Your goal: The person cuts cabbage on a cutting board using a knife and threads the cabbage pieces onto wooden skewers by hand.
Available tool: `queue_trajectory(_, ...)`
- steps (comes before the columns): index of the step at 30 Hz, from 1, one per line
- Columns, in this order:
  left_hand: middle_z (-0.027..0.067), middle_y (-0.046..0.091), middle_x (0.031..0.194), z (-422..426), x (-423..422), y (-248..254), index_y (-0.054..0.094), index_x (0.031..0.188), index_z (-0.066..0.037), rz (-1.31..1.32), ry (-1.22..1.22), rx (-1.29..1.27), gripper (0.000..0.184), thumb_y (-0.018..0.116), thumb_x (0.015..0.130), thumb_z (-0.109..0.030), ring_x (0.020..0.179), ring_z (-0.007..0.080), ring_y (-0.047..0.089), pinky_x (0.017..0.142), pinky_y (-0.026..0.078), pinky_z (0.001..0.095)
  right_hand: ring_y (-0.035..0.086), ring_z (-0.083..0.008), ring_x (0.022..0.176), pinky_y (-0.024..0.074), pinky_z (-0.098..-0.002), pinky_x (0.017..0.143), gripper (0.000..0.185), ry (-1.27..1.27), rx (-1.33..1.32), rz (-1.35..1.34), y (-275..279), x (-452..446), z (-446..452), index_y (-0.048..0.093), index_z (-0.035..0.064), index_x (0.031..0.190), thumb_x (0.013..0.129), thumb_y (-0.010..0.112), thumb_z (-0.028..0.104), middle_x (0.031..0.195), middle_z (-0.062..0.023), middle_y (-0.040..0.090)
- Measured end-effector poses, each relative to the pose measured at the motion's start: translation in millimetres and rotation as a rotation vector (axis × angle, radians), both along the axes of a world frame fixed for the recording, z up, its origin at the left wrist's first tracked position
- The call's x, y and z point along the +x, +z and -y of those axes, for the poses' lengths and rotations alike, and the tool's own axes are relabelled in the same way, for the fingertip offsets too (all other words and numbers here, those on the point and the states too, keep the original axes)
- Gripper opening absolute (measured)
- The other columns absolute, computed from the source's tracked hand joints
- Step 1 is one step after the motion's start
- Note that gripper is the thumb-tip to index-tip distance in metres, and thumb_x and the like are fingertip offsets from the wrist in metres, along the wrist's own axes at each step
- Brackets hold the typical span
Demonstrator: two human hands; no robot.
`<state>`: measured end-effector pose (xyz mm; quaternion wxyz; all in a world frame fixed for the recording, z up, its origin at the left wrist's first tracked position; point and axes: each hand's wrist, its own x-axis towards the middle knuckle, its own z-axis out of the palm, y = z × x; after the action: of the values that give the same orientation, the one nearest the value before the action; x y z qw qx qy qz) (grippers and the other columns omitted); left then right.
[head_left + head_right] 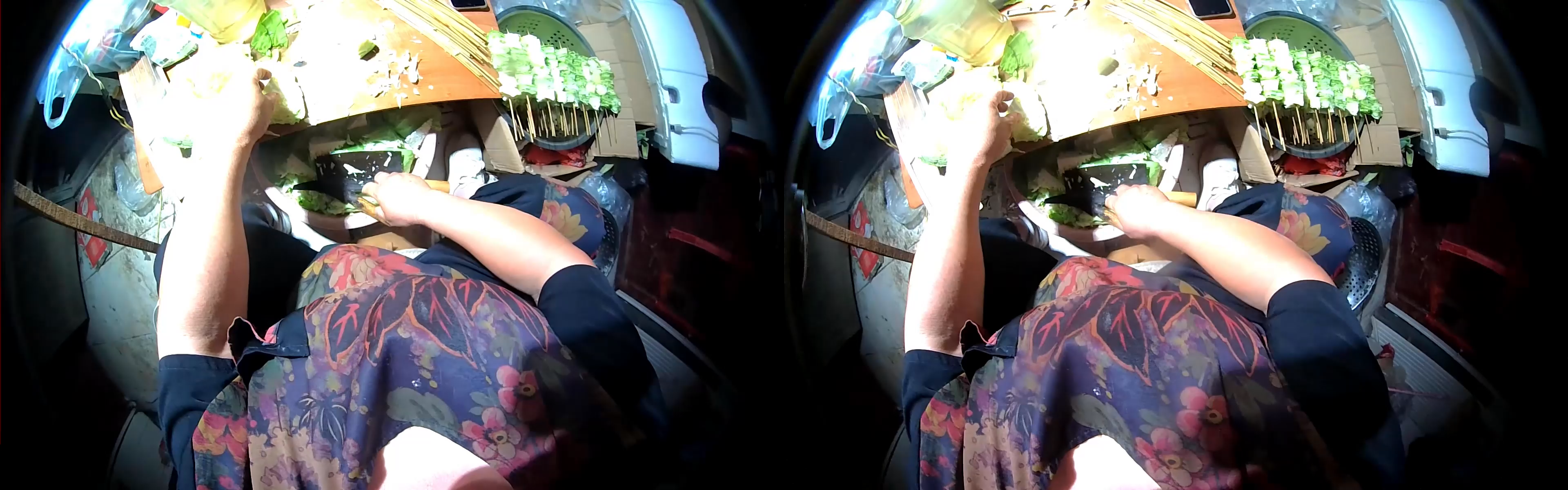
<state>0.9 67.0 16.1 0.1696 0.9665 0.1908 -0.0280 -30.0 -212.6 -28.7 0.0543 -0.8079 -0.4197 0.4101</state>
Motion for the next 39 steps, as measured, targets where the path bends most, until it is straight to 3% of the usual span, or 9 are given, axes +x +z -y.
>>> queue_trajectory(10,0.0121,0.067,0.097,1,7,10,0.063,0.105,0.0,-0.036,0.054,-0.21,0.028,0.07,0.079,-0.011,0.083,0.0213,0.065,0.075,0.052,0.0308,0.059,-0.0322,0.108,0.048,-0.0417,0.091,0.04,-0.055,-0.023,-0.071,22,25,-17,0.058,0.0055,0.119,0.082,0.062,0.021,0.115,-0.0169,0.061)
queue_trajectory(13,0.0114,0.065,0.095,-6,8,-2,0.062,0.107,0.0,-0.084,0.143,-0.564,0.031,0.071,0.078,-0.008,0.076,0.0165,0.063,0.067,0.052,0.0278,0.059,-0.0321,0.107,0.0475,-0.0417,0.092,0.04,-0.091,0.046,-0.075,22,30,-20,0.059,0.0054,0.118,0.081,0.062,0.021,0.113,-0.0174,0.062)
queue_trajectory(15,0.0113,0.064,0.097,-9,8,-6,0.059,0.114,-0.001,-0.075,0.095,-0.533,0.038,0.071,0.079,-0.008,0.071,0.0133,0.061,0.06,0.051,0.0265,0.061,-0.0335,0.102,0.0485,-0.0419,0.089,0.031,-0.165,0.163,-0.037,20,31,-22,0.064,0.0064,0.107,0.079,0.059,0.018,0.103,-0.0176,0.065)
queue_trajectory(22,0.0146,0.063,0.097,11,20,9,0.039,0.137,-0.002,-0.123,0.11,-0.223,0.069,0.074,0.08,-0.019,0.066,0.017,0.062,0.059,0.053,0.0286,0.062,-0.0338,0.1,0.0495,-0.0428,0.087,0.034,-0.163,0.156,-0.079,28,33,-25,0.064,0.0053,0.109,0.08,0.061,0.021,0.103,-0.0179,0.066)
queue_trajectory(26,0.0142,0.064,0.082,9,24,11,0.031,0.141,0.001,-0.325,0.216,-0.565,0.081,0.076,0.078,-0.025,0.061,0.0185,0.062,0.054,0.054,0.0304,0.063,-0.0331,0.1,0.0493,-0.0422,0.087,0.034,-0.199,0.188,-0.088,33,41,-24,0.064,0.005,0.109,0.08,0.061,0.023,0.103,-0.0178,0.066)
queue_trajectory(29,0.0108,0.062,0.072,13,23,16,0.032,0.139,0.005,-0.292,0.253,-0.703,0.083,0.078,0.076,-0.024,0.056,0.017,0.059,0.051,0.052,0.0299,0.065,-0.0271,0.085,0.0516,-0.036,0.079,0.028,-0.326,0.418,0.055,31,53,-28,0.065,0.0049,0.103,0.081,0.062,0.023,0.09,-0.0123,0.067)
queue_trajectory(33,0.0043,0.054,0.063,32,17,39,0.036,0.135,0.008,-0.215,0.268,-0.9,0.082,0.079,0.072,-0.021,0.052,0.0121,0.051,0.051,0.048,0.0262,0.058,-0.0096,0.07,0.0501,-0.024,0.071,0.03,-0.733,0.677,-0.111,45,68,-35,0.062,0.005,0.108,0.082,0.067,0.019,0.08,-0.0024,0.061)
queue_trajectory(37,0.0012,0.05,0.065,45,13,43,0.04,0.133,0.008,-0.149,0.138,-0.857,0.08,0.08,0.07,-0.022,0.055,0.0103,0.049,0.056,0.046,0.0246,0.057,-0.0072,0.075,0.0496,-0.0223,0.074,0.033,-0.779,0.754,-0.068,51,76,-35,0.062,0.0051,0.108,0.08,0.072,0.019,0.08,0.0001,0.059)
queue_trajectory(39,0.0125,0.063,0.095,53,10,56,0.053,0.115,0.007,-0.207,0.069,-0.924,0.063,0.079,0.066,-0.022,0.087,0.0181,0.059,0.074,0.05,0.0283,0.057,-0.0069,0.077,0.0495,-0.0221,0.075,0.032,-0.785,0.798,-0.122,53,77,-34,0.063,0.005,0.106,0.079,0.073,0.019,0.081,0.0006,0.06)
